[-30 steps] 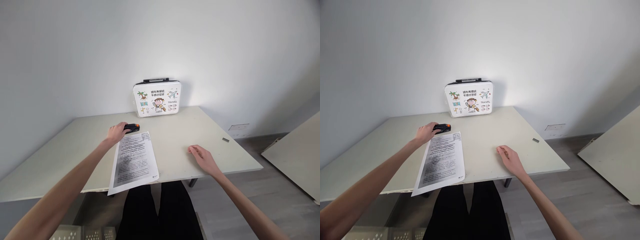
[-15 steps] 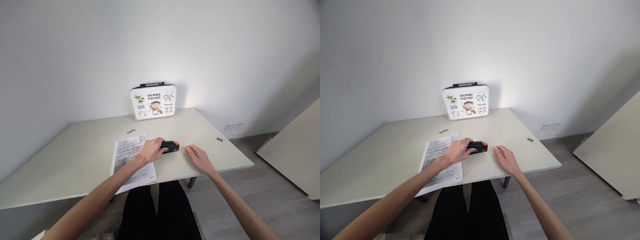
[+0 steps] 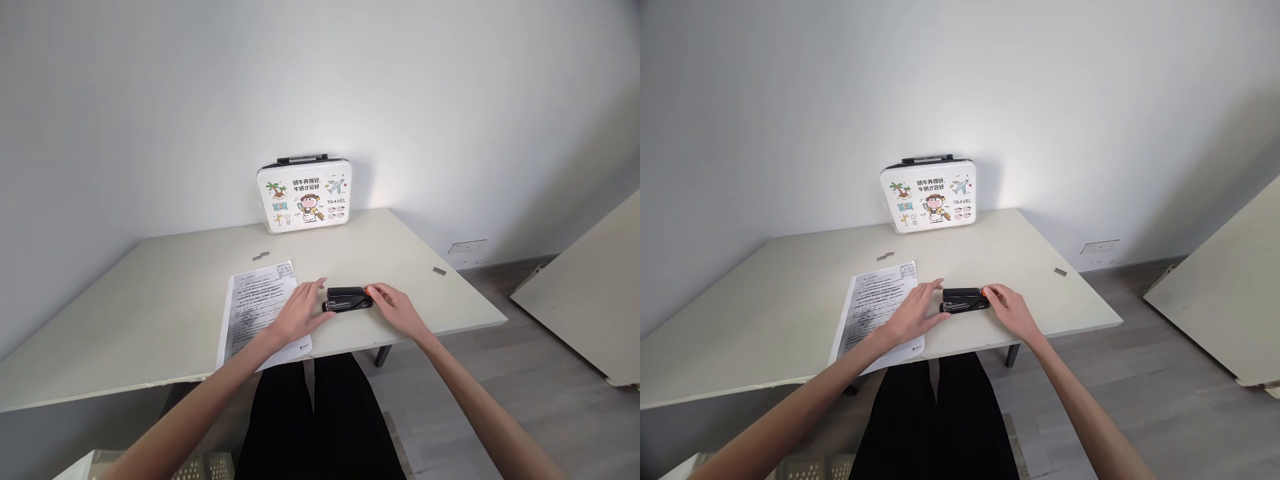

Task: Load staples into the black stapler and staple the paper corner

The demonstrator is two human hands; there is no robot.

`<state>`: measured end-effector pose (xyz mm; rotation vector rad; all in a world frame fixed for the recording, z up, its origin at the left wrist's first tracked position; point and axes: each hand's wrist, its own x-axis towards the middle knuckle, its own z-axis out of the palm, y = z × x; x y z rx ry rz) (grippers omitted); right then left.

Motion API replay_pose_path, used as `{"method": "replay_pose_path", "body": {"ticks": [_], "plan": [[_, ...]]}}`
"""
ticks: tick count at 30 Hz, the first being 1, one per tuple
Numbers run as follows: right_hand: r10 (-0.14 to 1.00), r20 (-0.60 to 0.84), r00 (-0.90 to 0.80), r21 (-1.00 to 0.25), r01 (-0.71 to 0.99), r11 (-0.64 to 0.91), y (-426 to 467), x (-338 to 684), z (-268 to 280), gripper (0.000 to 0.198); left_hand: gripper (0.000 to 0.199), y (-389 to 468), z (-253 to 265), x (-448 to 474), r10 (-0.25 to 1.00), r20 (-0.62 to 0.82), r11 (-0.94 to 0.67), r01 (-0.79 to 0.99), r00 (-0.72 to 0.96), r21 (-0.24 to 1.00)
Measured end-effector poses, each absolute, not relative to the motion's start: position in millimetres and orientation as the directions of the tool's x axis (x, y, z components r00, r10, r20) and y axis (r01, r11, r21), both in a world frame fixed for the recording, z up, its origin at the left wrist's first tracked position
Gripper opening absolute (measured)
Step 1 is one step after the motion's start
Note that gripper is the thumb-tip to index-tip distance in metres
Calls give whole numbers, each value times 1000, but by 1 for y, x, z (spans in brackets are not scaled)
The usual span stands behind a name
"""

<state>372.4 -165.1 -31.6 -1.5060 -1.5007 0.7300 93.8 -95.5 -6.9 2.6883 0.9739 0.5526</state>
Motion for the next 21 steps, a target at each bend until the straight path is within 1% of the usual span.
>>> {"method": "replay_pose_path", "body": {"ticks": [5,8,11,13,17,21], "plan": [[984,135,114,-850,524,56,-165,371,-28,55,72,-101,-12,50,686,165,-711,605,708,360],[983,131,126,-843,537,44,-165,371,-28,59,71,-98,-6,40,647,141,-741,576,749,345],[983,127,135,-842,538,35,-164,371,-29,60,66,-95,1,43,586,173,-794,518,791,319],[983,118,142,-840,541,23,-164,371,-30,61,55,-94,3,52,563,219,-816,494,797,300],[980,138,140,-832,554,37,-161,372,-33,60,32,-94,0,75,566,308,-821,490,765,292],[976,185,111,-823,560,92,-159,370,-34,58,25,-91,-5,93,591,342,-803,497,730,328]]}}
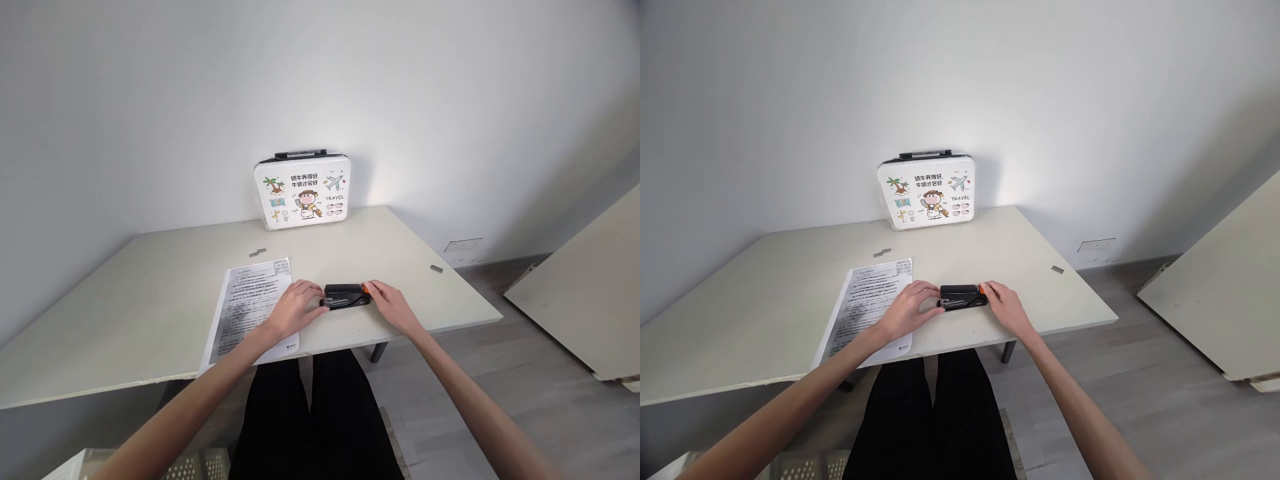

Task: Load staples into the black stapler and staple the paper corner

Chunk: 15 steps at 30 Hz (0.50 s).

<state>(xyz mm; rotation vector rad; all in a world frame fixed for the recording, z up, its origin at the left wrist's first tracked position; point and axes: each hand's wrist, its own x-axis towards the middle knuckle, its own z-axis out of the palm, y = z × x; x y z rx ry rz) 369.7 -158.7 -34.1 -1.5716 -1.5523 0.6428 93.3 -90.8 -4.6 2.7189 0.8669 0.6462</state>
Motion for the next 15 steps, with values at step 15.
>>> {"method": "replay_pose_path", "body": {"ticks": [15], "plan": [[978,209,22,-720,680,138,-161,368,-44,47,27,-85,-1,82,635,328,-770,544,699,332]]}}
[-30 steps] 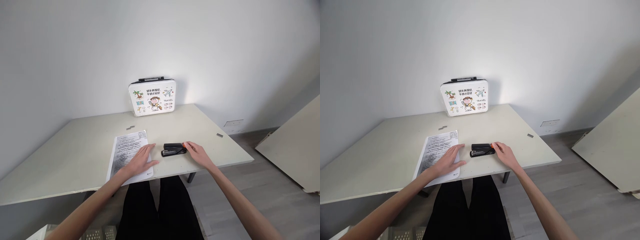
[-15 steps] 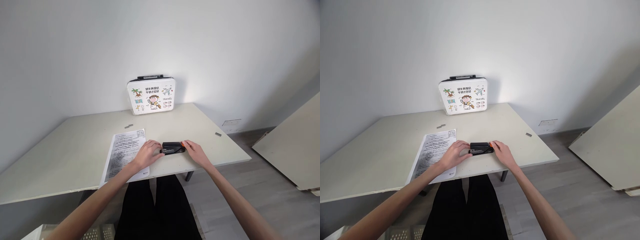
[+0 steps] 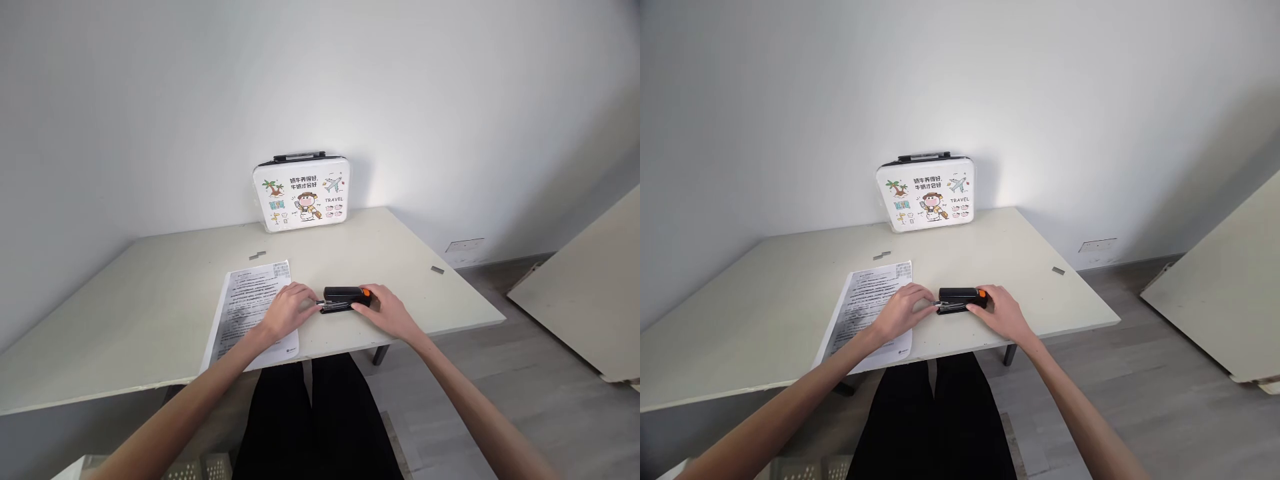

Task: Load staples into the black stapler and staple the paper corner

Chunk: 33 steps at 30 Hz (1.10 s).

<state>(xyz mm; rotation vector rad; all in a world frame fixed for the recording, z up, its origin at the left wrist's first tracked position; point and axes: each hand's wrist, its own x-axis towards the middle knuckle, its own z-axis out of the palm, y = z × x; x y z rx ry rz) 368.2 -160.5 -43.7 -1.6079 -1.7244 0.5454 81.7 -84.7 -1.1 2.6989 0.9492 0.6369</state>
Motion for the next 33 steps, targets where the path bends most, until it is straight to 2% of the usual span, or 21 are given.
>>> {"method": "replay_pose_path", "body": {"ticks": [9,14,16,20,24,26,29,33], "plan": [[979,201,34,-726,676,126,-161,368,-44,41,36,-82,-5,51,664,281,-746,595,692,298],[982,182,40,-738,666,110,-161,368,-47,43,81,-83,-12,29,773,68,-627,742,631,239],[983,179,44,-744,660,106,-161,368,-48,43,85,-85,-16,18,793,4,-594,771,610,230],[982,180,54,-747,657,101,-162,368,-48,41,84,-85,-18,-4,767,16,-630,746,642,215],[985,161,56,-756,648,87,-163,367,-47,41,76,-57,-9,-22,725,158,-688,693,671,213],[988,147,50,-764,640,81,-163,366,-46,43,61,-29,-4,-29,786,253,-613,762,564,209],[988,146,56,-767,637,78,-164,365,-44,45,45,20,1,-35,877,303,-437,882,373,178],[987,150,64,-768,636,75,-163,364,-43,39,44,74,0,-41,930,285,-279,950,232,139]]}}
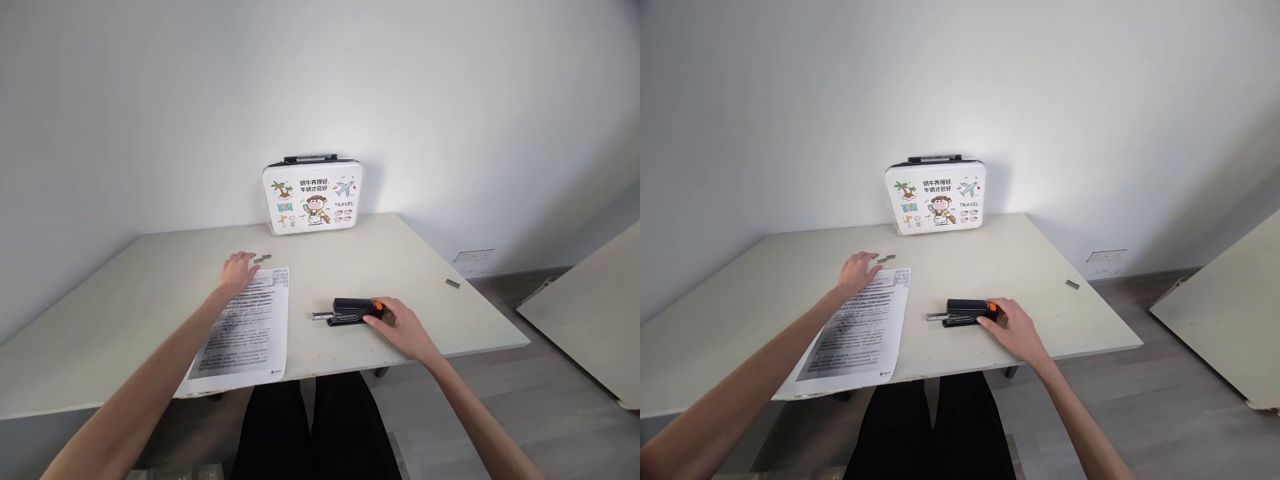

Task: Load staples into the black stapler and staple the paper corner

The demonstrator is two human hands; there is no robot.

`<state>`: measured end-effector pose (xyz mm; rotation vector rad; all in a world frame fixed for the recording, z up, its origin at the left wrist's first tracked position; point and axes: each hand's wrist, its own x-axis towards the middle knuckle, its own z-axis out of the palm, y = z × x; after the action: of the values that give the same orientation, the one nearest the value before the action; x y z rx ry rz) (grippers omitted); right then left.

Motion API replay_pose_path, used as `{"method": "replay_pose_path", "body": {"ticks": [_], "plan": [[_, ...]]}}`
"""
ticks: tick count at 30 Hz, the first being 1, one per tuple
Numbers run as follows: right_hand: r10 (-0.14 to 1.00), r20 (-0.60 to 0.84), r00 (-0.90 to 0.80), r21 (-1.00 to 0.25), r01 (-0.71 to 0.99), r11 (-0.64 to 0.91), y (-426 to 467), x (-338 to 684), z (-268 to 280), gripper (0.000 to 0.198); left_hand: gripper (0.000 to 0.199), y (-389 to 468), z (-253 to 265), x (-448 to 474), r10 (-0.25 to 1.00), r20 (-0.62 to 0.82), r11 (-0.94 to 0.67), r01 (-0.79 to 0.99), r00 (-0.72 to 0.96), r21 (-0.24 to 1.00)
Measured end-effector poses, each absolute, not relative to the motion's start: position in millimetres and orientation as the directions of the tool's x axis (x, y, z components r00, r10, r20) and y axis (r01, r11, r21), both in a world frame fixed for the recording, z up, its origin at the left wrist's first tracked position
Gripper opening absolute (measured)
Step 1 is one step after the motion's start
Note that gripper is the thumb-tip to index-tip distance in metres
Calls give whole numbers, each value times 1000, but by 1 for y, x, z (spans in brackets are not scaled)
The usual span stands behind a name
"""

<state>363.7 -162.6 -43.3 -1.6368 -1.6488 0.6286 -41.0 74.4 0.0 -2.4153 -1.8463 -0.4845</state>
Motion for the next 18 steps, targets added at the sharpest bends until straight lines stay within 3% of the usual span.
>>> {"method": "replay_pose_path", "body": {"ticks": [8,18], "plan": [[988,139,60,-771,633,70,-161,364,-43,39,34,97,5,-50,954,163,-274,952,251,135],[989,139,57,-757,650,69,-162,368,-47,44,55,44,46,-83,968,52,-246,893,245,377]]}}
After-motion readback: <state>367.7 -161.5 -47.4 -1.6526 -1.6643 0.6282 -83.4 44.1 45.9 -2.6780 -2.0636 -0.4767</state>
